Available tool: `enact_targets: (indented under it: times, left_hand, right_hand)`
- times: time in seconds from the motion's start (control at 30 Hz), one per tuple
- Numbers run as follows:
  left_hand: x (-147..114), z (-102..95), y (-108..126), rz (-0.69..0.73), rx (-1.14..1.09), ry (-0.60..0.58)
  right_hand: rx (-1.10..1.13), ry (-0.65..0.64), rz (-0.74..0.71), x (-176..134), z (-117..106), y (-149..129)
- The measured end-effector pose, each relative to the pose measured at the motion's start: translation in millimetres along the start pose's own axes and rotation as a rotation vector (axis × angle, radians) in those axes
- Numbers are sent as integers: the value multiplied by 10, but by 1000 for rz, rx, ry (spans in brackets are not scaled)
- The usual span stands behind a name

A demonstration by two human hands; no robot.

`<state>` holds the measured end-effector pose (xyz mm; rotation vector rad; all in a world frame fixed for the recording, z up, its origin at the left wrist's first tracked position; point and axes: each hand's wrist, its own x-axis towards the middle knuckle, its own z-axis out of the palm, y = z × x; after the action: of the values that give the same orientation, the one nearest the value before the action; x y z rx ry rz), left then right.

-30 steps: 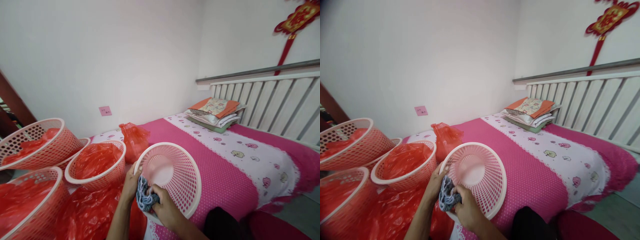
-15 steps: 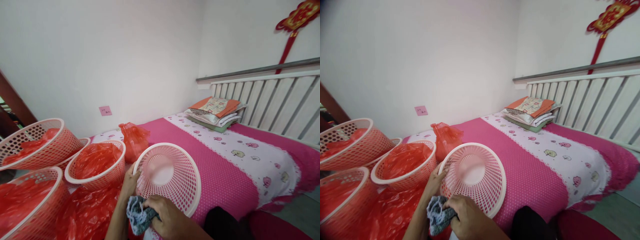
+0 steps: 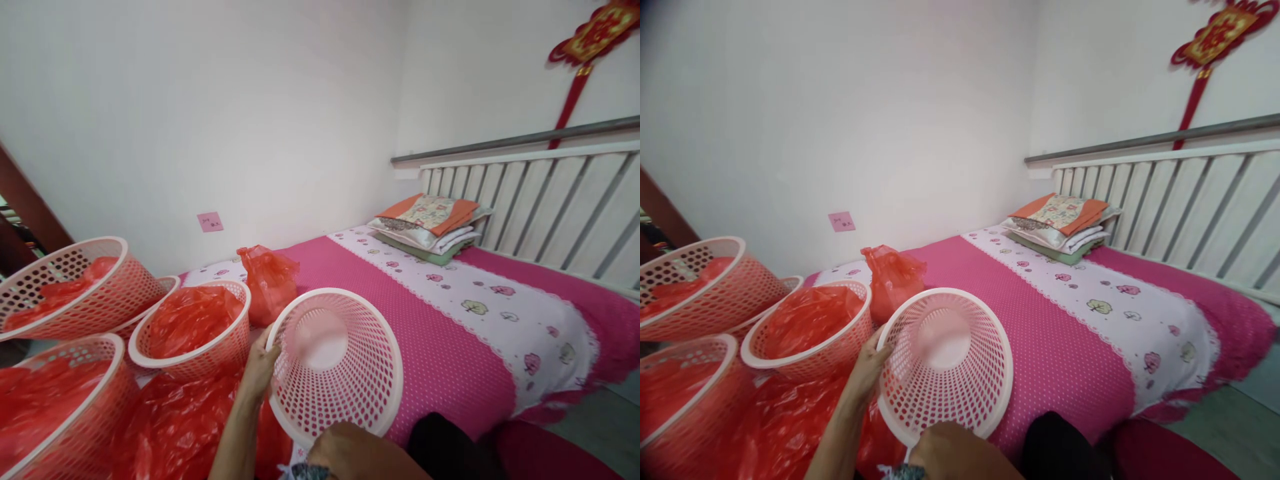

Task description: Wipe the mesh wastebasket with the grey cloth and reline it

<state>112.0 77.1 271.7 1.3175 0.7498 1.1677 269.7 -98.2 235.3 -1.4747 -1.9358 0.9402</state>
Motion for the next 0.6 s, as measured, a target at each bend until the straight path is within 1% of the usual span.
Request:
enact_targets:
  times: [0.07, 0.13, 0.2, 0.23, 0.27, 0.3, 0.37, 0.43, 0.5, 0.53, 0.6]
  left_hand:
    - [1, -6, 2, 3, -10, 0]
    - [1, -14, 1, 2, -13, 2]
    - [4, -27, -6, -5, -10, -3]
    - [6, -34, -11, -7, -6, -9]
    - [7, -40, -13, -8, -5, -16]
    - [9, -43, -13, -9, -4, -25]
    - [10, -41, 3, -5, -6, -37]
    - [4, -25, 41, 5, -2, -38]
    - [-10, -6, 93, 9, 14, -30]
    - [-18, 1, 119, 3, 22, -22]
    - [-36, -2, 162, -18, 34, -18]
  right_hand:
    - [-19, 8, 40, -67, 23, 54]
    - [-56, 65, 84, -164, 25, 96]
    - [-64, 103, 139, -261, -33, 106]
    - [-38, 100, 163, -297, -96, 97]
    - [16, 76, 174, -320, -182, 81]
    - [95, 77, 184, -332, -291, 61]
    - [312, 146, 133, -328, -558, 25]
    - [520, 424, 114, -306, -838, 20]
    - [695, 681, 149, -285, -1069, 65]
    - [767, 783, 168, -276, -1150, 108]
    - [865, 938, 194, -255, -1234, 221]
